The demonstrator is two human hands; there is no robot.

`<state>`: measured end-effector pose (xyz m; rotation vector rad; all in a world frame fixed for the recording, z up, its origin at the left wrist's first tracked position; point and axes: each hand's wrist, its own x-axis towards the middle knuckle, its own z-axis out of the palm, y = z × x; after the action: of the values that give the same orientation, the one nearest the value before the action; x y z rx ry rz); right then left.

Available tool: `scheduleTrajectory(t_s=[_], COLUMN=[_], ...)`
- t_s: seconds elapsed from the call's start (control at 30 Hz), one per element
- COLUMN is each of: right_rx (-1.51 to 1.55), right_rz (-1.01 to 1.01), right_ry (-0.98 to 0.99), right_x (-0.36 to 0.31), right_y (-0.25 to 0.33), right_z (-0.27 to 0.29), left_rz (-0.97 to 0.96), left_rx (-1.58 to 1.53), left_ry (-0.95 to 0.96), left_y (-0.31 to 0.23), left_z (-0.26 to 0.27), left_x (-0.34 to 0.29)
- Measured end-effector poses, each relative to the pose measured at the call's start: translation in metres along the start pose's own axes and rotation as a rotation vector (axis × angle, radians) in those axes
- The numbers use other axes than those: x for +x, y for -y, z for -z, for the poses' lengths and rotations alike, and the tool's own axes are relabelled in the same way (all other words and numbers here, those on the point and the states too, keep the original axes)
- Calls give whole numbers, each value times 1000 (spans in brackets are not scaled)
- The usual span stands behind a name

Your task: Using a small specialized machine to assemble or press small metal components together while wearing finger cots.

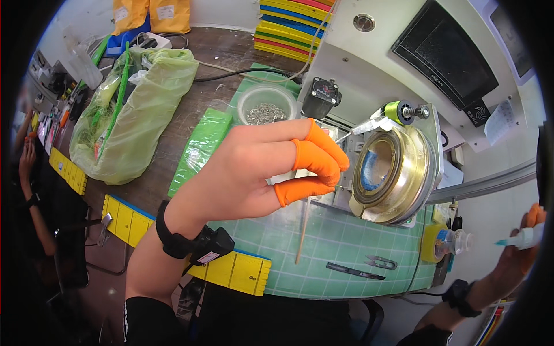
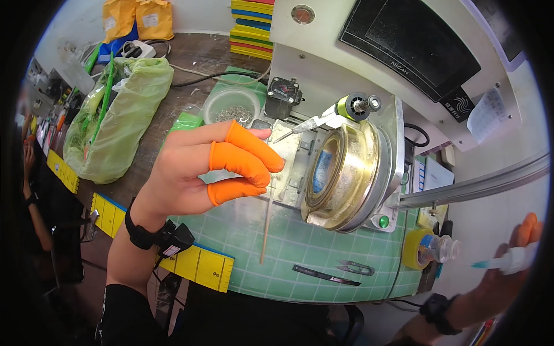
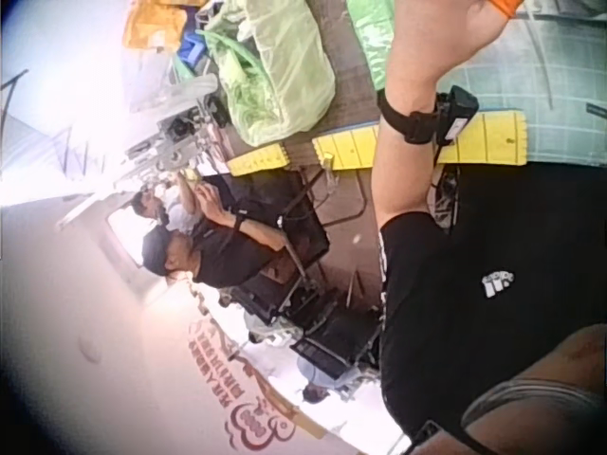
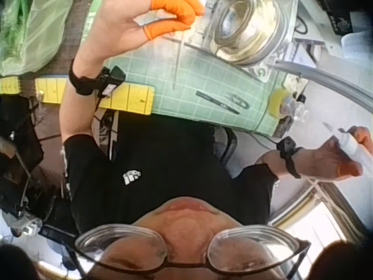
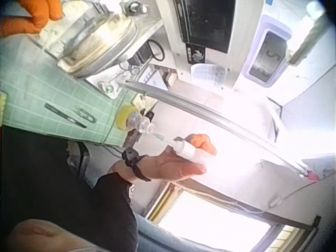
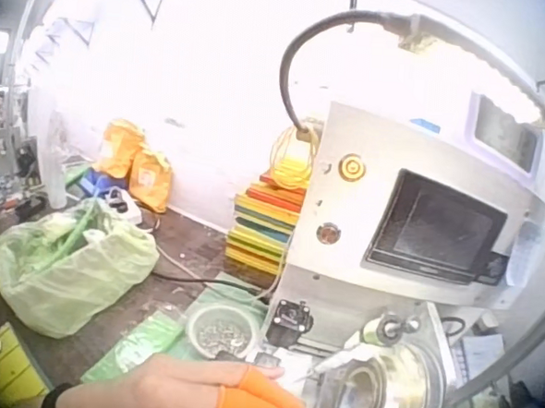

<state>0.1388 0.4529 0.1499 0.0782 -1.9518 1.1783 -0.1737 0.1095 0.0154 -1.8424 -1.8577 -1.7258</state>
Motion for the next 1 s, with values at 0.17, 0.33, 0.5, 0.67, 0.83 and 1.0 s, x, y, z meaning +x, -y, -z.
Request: scheduleTrajectory(t_s=[0.17, 0.33, 0.5, 0.67, 0.83, 1.0], right_rx=[-227, -255, -418, -434, -176, 15], right_rz=[93, -69, 17, 47, -110, -113], right_ry=[303, 127, -9, 139, 2, 12], right_x=[23, 9, -3, 6, 5, 6], right_y=[-11, -25, -40, -41, -33, -36], right_z=[-120, -221, -228, -218, -222, -229], left_rz=[-35, -40, -45, -68, -73, -95], left_rx=[-84, -101, -105, -68, -65, -36], left_ry=[9, 15, 10, -1, -77, -140], left_y=[9, 12, 14, 15, 16, 18], left_z=[8, 6, 4, 5, 0, -7], left_x=[-6, -5, -6, -7, -9, -10])
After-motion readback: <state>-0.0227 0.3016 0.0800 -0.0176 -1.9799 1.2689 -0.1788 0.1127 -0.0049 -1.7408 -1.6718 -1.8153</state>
